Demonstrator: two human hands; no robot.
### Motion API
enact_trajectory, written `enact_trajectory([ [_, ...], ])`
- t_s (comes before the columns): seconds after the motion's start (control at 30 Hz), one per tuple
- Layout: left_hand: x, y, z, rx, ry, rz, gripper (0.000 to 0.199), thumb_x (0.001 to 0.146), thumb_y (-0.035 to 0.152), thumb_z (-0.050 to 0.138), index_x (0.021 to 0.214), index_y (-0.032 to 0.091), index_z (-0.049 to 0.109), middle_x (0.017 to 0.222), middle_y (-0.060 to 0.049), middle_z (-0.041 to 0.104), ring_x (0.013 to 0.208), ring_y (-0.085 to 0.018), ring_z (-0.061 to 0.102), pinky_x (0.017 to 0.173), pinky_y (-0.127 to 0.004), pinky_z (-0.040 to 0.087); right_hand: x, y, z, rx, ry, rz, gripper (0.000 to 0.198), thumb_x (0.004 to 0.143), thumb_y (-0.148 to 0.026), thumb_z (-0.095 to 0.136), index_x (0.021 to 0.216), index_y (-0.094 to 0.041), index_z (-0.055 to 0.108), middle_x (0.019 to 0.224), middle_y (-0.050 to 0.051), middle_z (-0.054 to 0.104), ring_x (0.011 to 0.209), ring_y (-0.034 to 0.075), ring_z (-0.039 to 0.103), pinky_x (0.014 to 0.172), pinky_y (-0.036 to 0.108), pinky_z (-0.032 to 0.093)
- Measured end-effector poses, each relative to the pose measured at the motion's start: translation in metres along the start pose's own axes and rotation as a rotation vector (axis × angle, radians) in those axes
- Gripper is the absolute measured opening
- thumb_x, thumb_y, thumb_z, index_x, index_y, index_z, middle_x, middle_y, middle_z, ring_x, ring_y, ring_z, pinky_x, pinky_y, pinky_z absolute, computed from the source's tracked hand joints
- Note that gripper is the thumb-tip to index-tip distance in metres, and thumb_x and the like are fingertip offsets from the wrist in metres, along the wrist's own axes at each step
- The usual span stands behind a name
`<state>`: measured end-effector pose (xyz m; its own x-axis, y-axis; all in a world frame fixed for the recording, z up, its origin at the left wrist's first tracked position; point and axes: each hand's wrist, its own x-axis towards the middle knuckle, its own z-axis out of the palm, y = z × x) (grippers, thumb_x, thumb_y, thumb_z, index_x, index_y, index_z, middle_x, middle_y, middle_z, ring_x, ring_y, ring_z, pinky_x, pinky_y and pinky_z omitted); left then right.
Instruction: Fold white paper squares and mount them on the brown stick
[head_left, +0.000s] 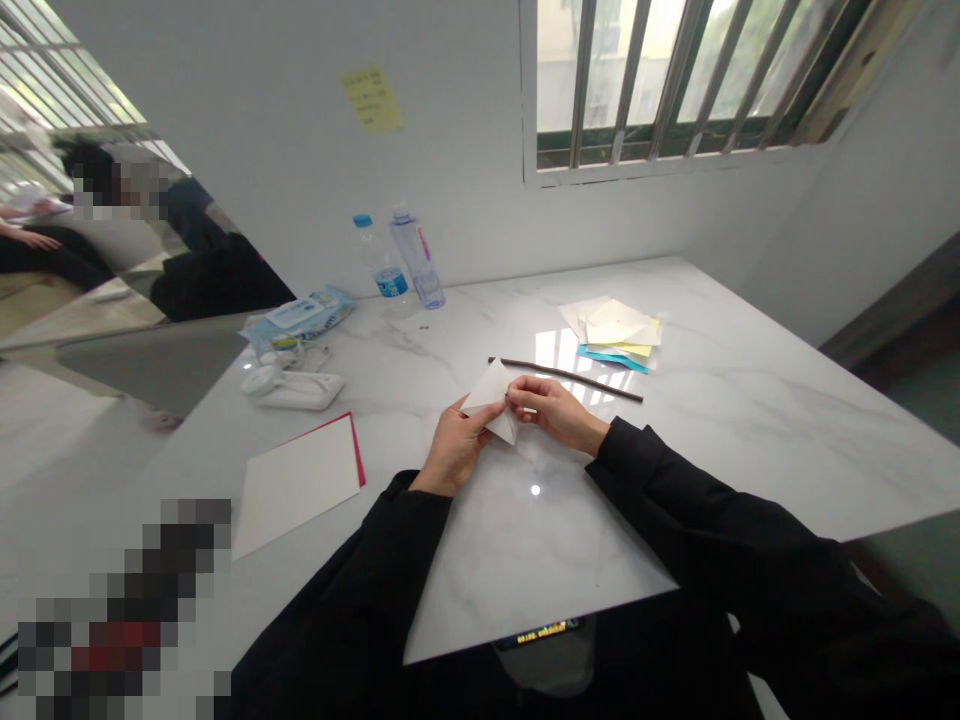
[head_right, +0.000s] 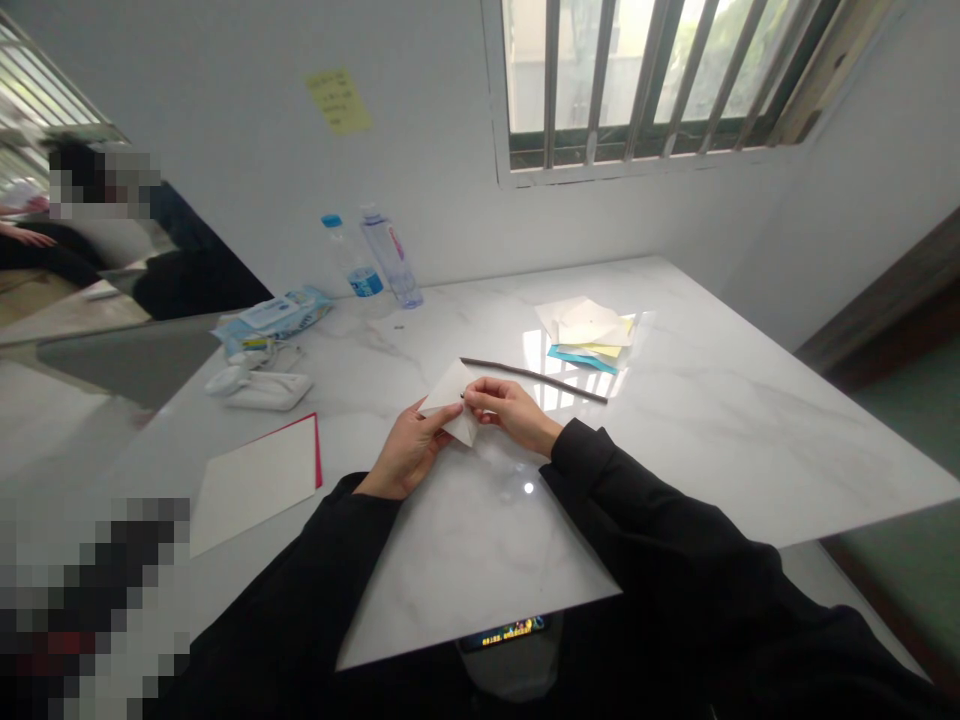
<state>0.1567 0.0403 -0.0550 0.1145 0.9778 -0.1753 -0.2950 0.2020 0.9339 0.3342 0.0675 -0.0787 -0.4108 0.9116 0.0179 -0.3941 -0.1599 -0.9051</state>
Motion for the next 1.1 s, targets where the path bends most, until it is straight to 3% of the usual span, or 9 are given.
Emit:
enact_trajectory([
  [0.23,0.001,0.001,0.001,0.025,0.137,0.037,0.053,0.057,0.028,0.096,0.104,0.011,0.077,0.090,-0.007,0.079,0.081,-0.021,0.070,0.072,-0.030,0.057,0.002,0.001,-0.007,-0.256,-0.008,-0.057,0.037,0.085,-0.053,0.084,0.089,-0.020,0.068,0.072,-0.004,0.054,0.060,0.010,0.041,0.057,0.027,0.030],
  [0.5,0.002,-0.001,0.002,0.057,0.144,0.082,0.053,0.056,0.034,0.098,0.101,0.012,0.080,0.090,-0.007,0.079,0.083,-0.022,0.071,0.075,-0.031,0.058,0.002,-0.002,-0.013,-0.458,-0.053,-0.122,0.031,0.091,-0.050,0.078,0.093,-0.020,0.070,0.064,-0.007,0.048,0.056,0.010,0.035,0.054,0.027,0.023],
  [0.67,0.001,-0.001,0.001,0.102,0.116,0.114,0.057,0.058,0.039,0.099,0.105,0.013,0.081,0.094,-0.008,0.080,0.086,-0.024,0.073,0.077,-0.032,0.058,0.001,-0.002,-0.012,-0.453,-0.049,-0.147,0.032,0.091,-0.050,0.079,0.093,-0.020,0.070,0.070,-0.005,0.054,0.059,0.011,0.039,0.057,0.027,0.028],
  [1.1,0.003,-0.002,-0.005,0.289,0.122,0.259,0.045,0.068,0.041,0.095,0.101,0.014,0.081,0.088,-0.005,0.079,0.078,-0.022,0.070,0.072,-0.028,0.053,0.000,-0.003,-0.011,-0.477,-0.019,-0.207,0.029,0.090,-0.050,0.079,0.090,-0.022,0.073,0.084,0.000,0.065,0.069,0.014,0.048,0.066,0.030,0.039],
])
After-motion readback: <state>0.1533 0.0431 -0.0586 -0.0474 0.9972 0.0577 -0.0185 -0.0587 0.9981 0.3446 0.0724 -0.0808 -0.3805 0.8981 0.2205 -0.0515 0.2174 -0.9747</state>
